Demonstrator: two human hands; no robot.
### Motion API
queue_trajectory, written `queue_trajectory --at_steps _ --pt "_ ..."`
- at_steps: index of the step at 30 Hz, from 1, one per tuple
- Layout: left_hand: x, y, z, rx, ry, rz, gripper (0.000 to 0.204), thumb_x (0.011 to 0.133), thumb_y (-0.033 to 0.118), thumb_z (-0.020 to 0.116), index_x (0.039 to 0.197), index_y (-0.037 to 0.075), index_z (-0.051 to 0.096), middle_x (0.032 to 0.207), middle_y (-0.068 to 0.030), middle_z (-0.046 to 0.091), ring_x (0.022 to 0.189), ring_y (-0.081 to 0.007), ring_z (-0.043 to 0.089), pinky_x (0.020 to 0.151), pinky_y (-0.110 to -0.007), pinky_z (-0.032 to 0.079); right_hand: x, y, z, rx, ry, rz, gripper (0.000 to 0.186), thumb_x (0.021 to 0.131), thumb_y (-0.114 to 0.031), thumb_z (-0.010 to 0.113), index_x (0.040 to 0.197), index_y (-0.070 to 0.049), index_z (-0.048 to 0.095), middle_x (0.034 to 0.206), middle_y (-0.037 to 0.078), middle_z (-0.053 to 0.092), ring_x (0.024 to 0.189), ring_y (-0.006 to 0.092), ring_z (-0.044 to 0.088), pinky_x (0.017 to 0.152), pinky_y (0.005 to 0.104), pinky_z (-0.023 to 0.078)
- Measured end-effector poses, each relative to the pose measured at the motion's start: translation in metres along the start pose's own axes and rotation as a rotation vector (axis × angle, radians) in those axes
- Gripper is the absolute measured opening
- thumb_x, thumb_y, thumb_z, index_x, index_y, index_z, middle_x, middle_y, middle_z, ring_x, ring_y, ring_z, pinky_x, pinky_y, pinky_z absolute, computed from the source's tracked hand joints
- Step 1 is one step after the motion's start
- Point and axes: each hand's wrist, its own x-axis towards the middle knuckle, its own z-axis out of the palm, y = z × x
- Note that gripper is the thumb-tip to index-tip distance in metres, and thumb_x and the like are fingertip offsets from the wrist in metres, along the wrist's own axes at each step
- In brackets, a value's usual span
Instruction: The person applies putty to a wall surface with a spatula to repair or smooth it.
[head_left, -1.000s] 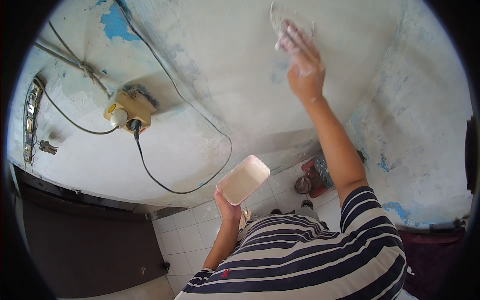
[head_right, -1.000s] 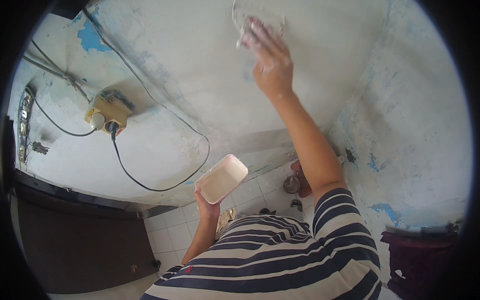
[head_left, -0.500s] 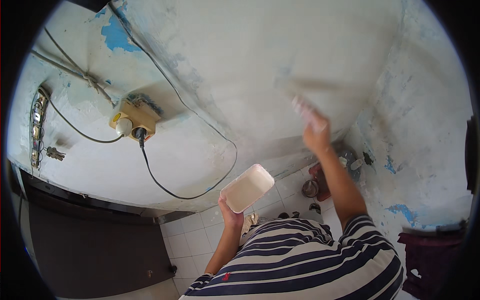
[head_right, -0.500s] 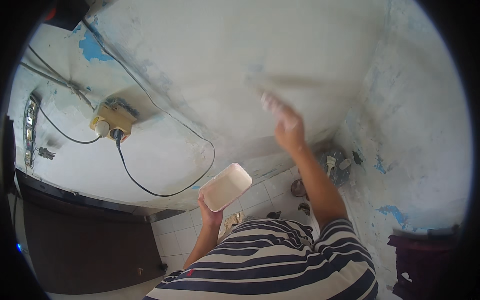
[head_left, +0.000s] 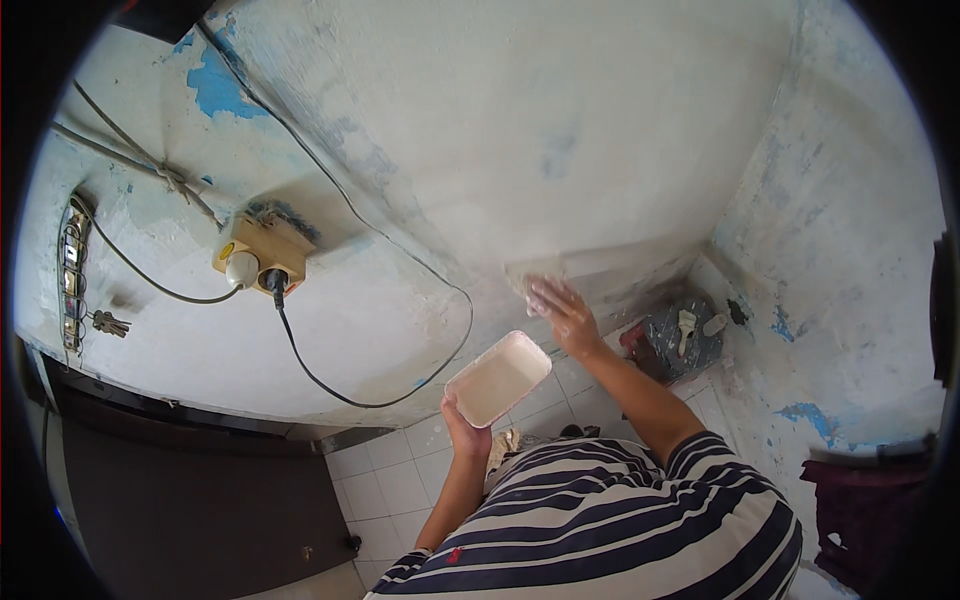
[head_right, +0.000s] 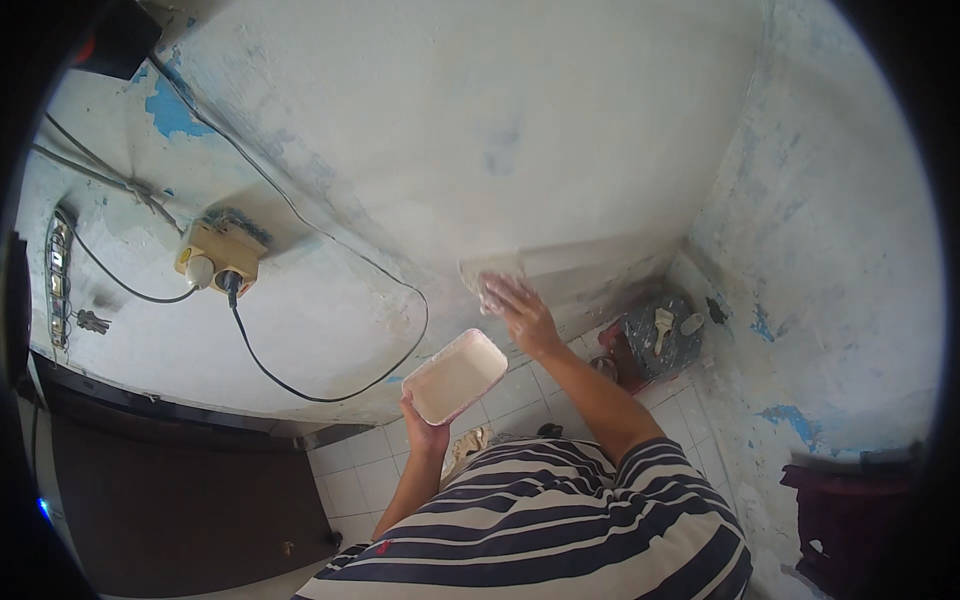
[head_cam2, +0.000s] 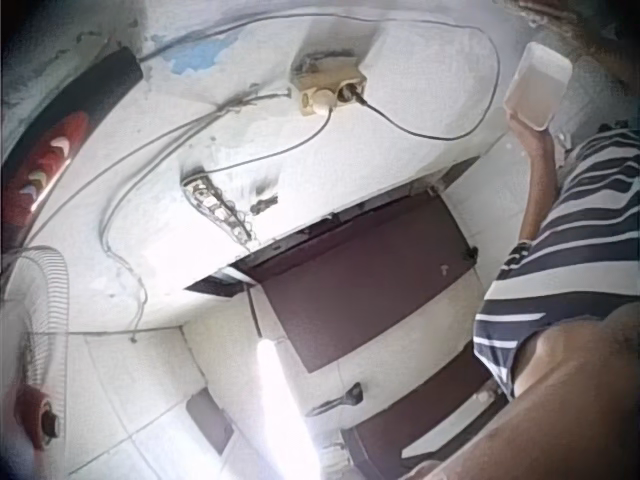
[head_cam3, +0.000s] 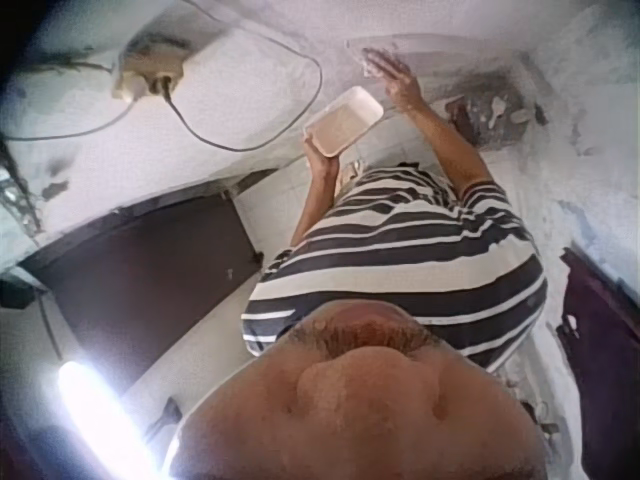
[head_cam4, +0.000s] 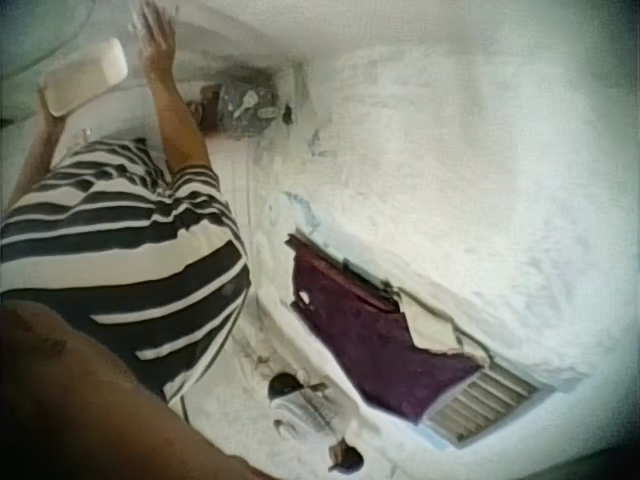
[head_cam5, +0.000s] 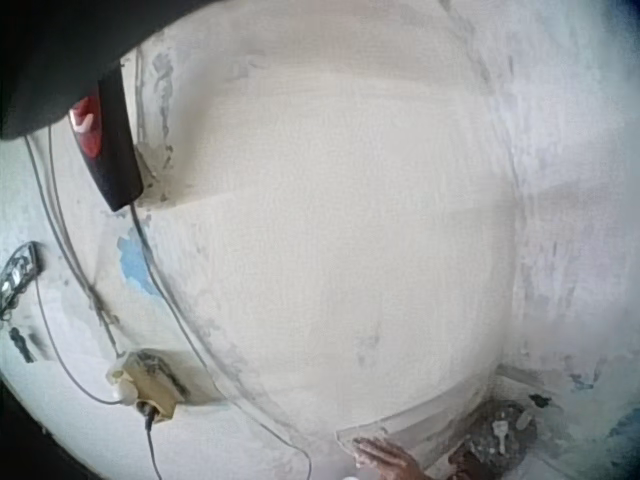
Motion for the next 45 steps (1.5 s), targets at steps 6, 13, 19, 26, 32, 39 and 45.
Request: queue_trajectory --at_steps 6,13,19,26,32,39,45 --pt "0.004 0.000 0.002 -0.017 0.025 0.016 0.046 0.107 0.044 0.042 0.133 0.007 0.054 0.131 -0.0102 0.063 0.125 -0.0275 0.061 0.103 -0.044 0.052 0.120 0.006 -0.095 0.094 0.396 -0.078 0.040 0.088 0.012 0.051 0.119 -0.002 0.072 0.136 0.015 0.069 0.130 0.0369 0.063 0.115 0.0514 0.045" --pt "0.018 -0.013 -0.007 0.115 -0.058 -0.025 0.060 0.107 0.057 0.030 0.148 0.018 0.047 0.146 -0.0051 0.055 0.134 -0.0266 0.054 0.103 -0.049 0.052 0.281 0.024 -0.162 -0.324 0.532 -0.207 0.061 0.076 0.014 0.054 0.129 -0.012 0.072 0.141 0.009 0.066 0.133 0.0320 0.060 0.111 0.0424 0.047" --pt "0.012 -0.012 0.018 -0.038 -0.015 -0.034 0.045 0.107 0.045 0.042 0.135 0.010 0.050 0.133 -0.0081 0.061 0.125 -0.0279 0.061 0.102 -0.047 0.053 0.129 0.009 -0.064 -0.199 0.192 -0.100 0.051 0.085 0.008 0.056 0.128 -0.013 0.073 0.146 0.007 0.064 0.138 0.0299 0.057 0.114 0.0463 0.044" --pt "0.019 -0.025 -0.021 0.087 -0.035 -0.018 0.061 0.106 0.056 0.030 0.148 0.016 0.047 0.147 -0.0061 0.055 0.135 -0.0284 0.053 0.105 -0.052 0.050 0.054 0.004 -0.049 0.330 0.169 -0.010 0.031 0.093 0.011 0.052 0.108 -0.004 0.073 0.130 0.017 0.071 0.131 0.0338 0.063 0.113 0.0493 0.044" --pt "0.011 -0.025 -0.017 0.110 -0.053 -0.017 0.060 0.106 0.056 0.033 0.148 0.015 0.048 0.147 -0.0066 0.055 0.134 -0.0289 0.054 0.103 -0.052 0.051 0.219 0.070 -0.169 -0.244 0.615 -0.146 0.045 0.092 0.015 0.044 0.129 0.004 0.067 0.140 0.020 0.065 0.132 0.0349 0.062 0.109 0.0426 0.052" --pt "0.007 -0.020 0.003 -0.004 -0.019 -0.039 0.051 0.106 0.050 0.041 0.139 0.013 0.051 0.137 -0.0064 0.060 0.127 -0.0275 0.059 0.101 -0.049 0.052 0.111 0.059 -0.086 -0.163 0.251 -0.037 0.049 0.082 0.012 0.052 0.121 -0.008 0.074 0.141 0.009 0.066 0.138 0.0321 0.057 0.117 0.0492 0.042" --pt "0.011 -0.027 -0.010 0.088 -0.027 -0.039 0.060 0.105 0.058 0.036 0.147 0.017 0.049 0.145 -0.0048 0.056 0.133 -0.0275 0.055 0.103 -0.051 0.050 -0.002 0.024 -0.041 -0.005 0.069 0.287 0.050 0.083 0.014 0.051 0.124 -0.007 0.072 0.140 0.010 0.067 0.138 0.0331 0.057 0.120 0.0498 0.037"
